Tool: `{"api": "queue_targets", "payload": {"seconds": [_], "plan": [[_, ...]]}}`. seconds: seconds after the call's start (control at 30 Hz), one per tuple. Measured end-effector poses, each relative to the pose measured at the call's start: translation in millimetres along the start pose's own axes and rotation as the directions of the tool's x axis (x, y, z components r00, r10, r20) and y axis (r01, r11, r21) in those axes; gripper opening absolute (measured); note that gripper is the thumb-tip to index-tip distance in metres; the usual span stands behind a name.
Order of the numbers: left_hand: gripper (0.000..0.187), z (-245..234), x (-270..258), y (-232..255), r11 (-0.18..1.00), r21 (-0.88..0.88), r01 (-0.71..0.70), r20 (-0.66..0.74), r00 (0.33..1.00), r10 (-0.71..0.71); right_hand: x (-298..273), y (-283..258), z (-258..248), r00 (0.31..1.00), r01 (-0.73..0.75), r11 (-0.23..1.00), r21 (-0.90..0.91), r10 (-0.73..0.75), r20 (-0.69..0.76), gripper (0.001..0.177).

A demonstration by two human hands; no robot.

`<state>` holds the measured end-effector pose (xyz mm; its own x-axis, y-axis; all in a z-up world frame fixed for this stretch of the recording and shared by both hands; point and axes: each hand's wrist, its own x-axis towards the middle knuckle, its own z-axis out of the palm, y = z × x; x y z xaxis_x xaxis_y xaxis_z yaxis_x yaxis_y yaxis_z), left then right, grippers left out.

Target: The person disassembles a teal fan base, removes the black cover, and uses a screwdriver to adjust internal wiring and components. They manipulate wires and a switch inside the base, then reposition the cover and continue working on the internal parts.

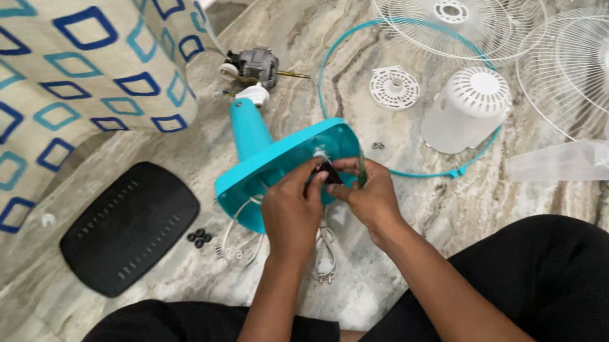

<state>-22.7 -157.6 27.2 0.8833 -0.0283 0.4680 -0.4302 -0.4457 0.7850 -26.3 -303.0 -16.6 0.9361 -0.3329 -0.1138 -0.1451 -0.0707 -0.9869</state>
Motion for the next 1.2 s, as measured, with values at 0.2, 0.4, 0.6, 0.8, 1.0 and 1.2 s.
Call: {"api": "queue_targets", "payload": {"seconds": [0.2,0.4,0.6,0.8,1.0,1.2], "plan": [[0.019,0,-7,-15,0.996,0.083,-0.039,0.015,0.999,0.038,9,2,-20,0.964,0.158,0.901,-0.404,-0.228,-0.133,0.026],[0.016,3,-3,-14,0.992,0.120,-0.048,-0.002,0.999,0.049,10,-12,-28,0.933,-0.012,0.901,-0.433,-0.146,-0.330,0.012],[0.019,6,-1,-14,0.991,0.132,-0.031,0.000,1.000,0.031,9,-21,-26,0.915,0.062,0.894,-0.444,-0.229,-0.334,0.009],[0.020,8,-3,-13,0.989,0.123,-0.081,0.022,0.997,0.079,6,-29,-21,0.880,0.111,0.859,-0.500,-0.319,-0.353,0.009],[0.018,9,1,-15,0.988,0.138,-0.073,0.006,0.997,0.073,6,-28,-16,0.866,0.339,0.798,-0.499,-0.472,-0.166,0.011],[0.015,13,6,-17,0.988,0.143,-0.062,-0.020,0.998,0.066,9,-26,-13,0.945,0.227,0.842,-0.490,-0.313,-0.100,0.012]]}}
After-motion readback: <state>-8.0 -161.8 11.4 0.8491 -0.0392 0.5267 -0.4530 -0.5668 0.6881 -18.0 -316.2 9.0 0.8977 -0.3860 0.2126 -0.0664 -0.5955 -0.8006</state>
